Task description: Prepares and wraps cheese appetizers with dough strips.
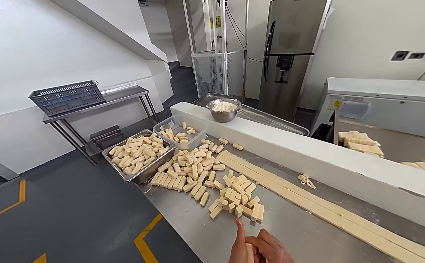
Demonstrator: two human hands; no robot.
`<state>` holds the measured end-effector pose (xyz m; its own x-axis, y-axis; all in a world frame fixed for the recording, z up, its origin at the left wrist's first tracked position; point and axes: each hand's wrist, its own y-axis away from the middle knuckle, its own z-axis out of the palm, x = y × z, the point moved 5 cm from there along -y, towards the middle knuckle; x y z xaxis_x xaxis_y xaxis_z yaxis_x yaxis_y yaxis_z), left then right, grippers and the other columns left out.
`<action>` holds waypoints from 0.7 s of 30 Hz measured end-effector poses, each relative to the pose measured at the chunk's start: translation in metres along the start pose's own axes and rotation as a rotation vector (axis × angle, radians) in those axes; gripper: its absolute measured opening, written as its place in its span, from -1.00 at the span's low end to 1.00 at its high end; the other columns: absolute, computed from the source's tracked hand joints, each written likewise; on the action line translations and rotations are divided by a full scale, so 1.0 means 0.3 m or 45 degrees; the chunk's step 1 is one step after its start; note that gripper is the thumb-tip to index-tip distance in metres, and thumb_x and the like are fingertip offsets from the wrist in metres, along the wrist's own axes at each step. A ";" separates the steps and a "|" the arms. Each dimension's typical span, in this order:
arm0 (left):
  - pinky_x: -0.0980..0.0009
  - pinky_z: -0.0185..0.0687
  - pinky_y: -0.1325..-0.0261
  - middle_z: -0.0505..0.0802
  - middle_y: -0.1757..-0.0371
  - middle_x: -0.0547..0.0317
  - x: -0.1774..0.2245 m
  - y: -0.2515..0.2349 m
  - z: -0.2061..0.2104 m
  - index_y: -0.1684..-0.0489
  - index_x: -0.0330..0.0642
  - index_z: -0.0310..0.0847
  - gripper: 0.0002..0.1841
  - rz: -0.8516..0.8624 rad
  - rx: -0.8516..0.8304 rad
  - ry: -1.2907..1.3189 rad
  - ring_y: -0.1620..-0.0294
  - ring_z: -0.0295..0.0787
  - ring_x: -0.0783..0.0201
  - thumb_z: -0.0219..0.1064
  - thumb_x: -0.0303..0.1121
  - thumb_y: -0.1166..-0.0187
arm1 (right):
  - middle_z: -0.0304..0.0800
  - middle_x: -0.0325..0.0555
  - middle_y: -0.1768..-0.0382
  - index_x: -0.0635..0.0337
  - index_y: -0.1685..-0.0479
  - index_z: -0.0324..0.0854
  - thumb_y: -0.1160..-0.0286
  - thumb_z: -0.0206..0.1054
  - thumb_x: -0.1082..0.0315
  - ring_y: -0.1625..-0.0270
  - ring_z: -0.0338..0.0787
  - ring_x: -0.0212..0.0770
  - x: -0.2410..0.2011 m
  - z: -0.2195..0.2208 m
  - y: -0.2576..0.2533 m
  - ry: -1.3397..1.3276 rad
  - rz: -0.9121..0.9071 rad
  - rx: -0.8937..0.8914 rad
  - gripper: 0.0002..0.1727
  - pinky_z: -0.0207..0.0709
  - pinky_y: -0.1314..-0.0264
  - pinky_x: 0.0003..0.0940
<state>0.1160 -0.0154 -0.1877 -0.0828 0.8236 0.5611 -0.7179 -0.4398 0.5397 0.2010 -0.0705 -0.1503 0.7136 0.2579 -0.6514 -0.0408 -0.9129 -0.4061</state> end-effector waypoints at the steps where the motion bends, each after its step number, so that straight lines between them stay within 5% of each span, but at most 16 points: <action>1: 0.54 0.43 0.66 0.55 0.81 0.33 -0.008 -0.013 -0.027 0.75 0.02 0.40 -0.12 -0.021 0.053 -0.029 0.82 0.42 0.45 -0.67 0.38 -0.69 | 0.71 0.27 0.18 0.44 -0.20 0.73 0.01 0.68 0.26 0.18 0.75 0.15 0.015 0.019 0.012 -0.076 0.102 -0.084 -0.34 0.64 0.08 0.04; 4: 0.48 0.55 0.60 0.64 0.63 0.25 0.147 -0.070 -0.062 0.23 -0.16 0.45 -0.11 0.078 0.178 -0.059 0.70 0.56 0.38 -0.62 0.44 -0.66 | 0.60 0.53 -0.19 0.62 -0.64 0.22 -0.03 0.76 0.11 -0.15 0.68 0.30 0.070 0.018 0.046 -0.340 0.430 -0.278 0.16 0.58 -0.29 0.12; 6: 0.30 0.72 0.23 0.73 0.17 -0.06 0.393 -0.100 -0.034 -0.41 -0.33 0.27 -0.05 0.256 0.248 -0.006 0.31 0.74 0.16 -0.60 0.42 -0.67 | 0.65 0.47 -0.17 0.60 -0.64 0.21 -0.40 0.52 0.28 -0.14 0.73 0.22 0.096 -0.010 0.076 -0.431 0.557 -0.277 -0.13 0.60 -0.28 0.07; 8: 0.06 0.70 -0.13 0.60 -0.34 -0.41 0.631 -0.148 -0.024 -0.82 -0.27 -0.21 -0.10 0.479 0.286 -0.097 -0.10 0.74 -0.12 -0.60 0.34 -0.74 | 0.72 0.39 -0.14 0.57 -0.51 0.40 -0.58 0.25 0.50 -0.09 0.80 0.12 0.112 -0.037 0.099 -0.478 0.662 -0.251 -0.48 0.64 -0.25 0.03; 10: 0.01 0.60 -0.31 0.48 -0.57 -0.36 0.784 -0.225 -0.068 -0.89 -0.17 -0.32 -0.32 0.668 0.415 -0.395 -0.33 0.65 -0.12 -0.29 0.04 -0.91 | 0.83 0.12 0.05 0.49 -0.30 0.58 -0.57 0.21 0.58 0.09 0.85 -0.17 0.120 -0.055 0.111 -0.597 0.713 -0.161 -0.65 0.72 -0.11 -0.19; 11: -0.05 0.47 -0.52 0.33 -0.71 -0.39 0.823 -0.263 -0.106 -0.89 -0.27 -0.34 -0.31 0.737 0.438 -0.693 -0.57 0.48 -0.17 -0.06 -0.25 -0.88 | 0.85 -0.01 0.14 0.45 -0.19 0.62 -0.54 0.24 0.59 0.16 0.85 -0.28 0.122 -0.063 0.115 -0.688 0.729 -0.099 -0.71 0.73 -0.04 -0.29; 13: -0.17 0.28 -0.69 0.38 -0.67 -0.49 0.820 -0.322 -0.160 -0.75 -0.50 0.08 -0.29 0.732 0.469 -1.636 -0.69 0.33 -0.30 0.27 -0.53 -0.57 | 0.88 -0.18 0.21 0.38 -0.02 0.66 -0.47 0.31 0.63 0.19 0.86 -0.38 0.123 -0.078 0.124 -0.844 0.718 0.048 -0.80 0.76 0.00 -0.37; 14: -0.19 0.22 -0.73 0.45 -0.65 -0.38 0.776 -0.348 -0.176 -0.69 -0.39 0.29 -0.32 0.623 0.401 -2.053 -0.70 0.32 -0.28 0.34 -0.57 -0.47 | 0.88 -0.19 0.16 0.36 0.06 0.68 -0.44 0.32 0.65 0.14 0.87 -0.39 0.126 -0.084 0.128 -0.894 0.684 0.112 -0.84 0.77 -0.04 -0.38; 17: -0.12 0.14 -0.76 0.55 -0.63 -0.19 0.642 -0.392 -0.213 -0.66 -0.18 0.44 -0.35 0.395 0.244 -2.640 -0.71 0.33 -0.19 0.26 -0.67 -0.46 | 0.79 -0.23 -0.01 0.27 0.17 0.70 -0.46 0.28 0.65 -0.03 0.81 -0.41 0.138 -0.089 0.139 -0.989 0.506 0.220 -0.85 0.74 -0.17 -0.40; 19: -0.07 0.22 -0.72 0.65 -0.51 -0.22 0.621 -0.383 -0.229 -0.49 -0.30 0.57 -0.54 0.464 0.308 -2.672 -0.63 0.44 -0.19 0.16 -0.64 -0.58 | 0.90 -0.35 0.03 0.12 0.09 0.67 -0.55 0.20 0.64 -0.03 0.85 -0.45 0.136 -0.092 0.140 -1.061 0.410 0.255 -0.77 0.72 -0.19 -0.41; 21: -0.04 0.28 -0.70 0.67 -0.48 -0.26 0.628 -0.320 -0.214 -0.53 -0.27 0.56 -0.57 0.587 0.419 -2.545 -0.60 0.49 -0.20 0.17 -0.53 -0.67 | 0.90 -0.49 0.17 -0.02 0.03 0.58 -0.64 0.08 0.61 0.09 0.85 -0.52 0.134 -0.098 0.139 -1.114 0.374 0.242 -0.72 0.71 -0.10 -0.45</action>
<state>0.1250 0.2048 -0.1741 0.6779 -0.6748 0.2917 -0.7273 -0.6735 0.1322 0.2484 -0.1075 -0.1746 -0.1191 0.2422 -0.9629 -0.3041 -0.9321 -0.1968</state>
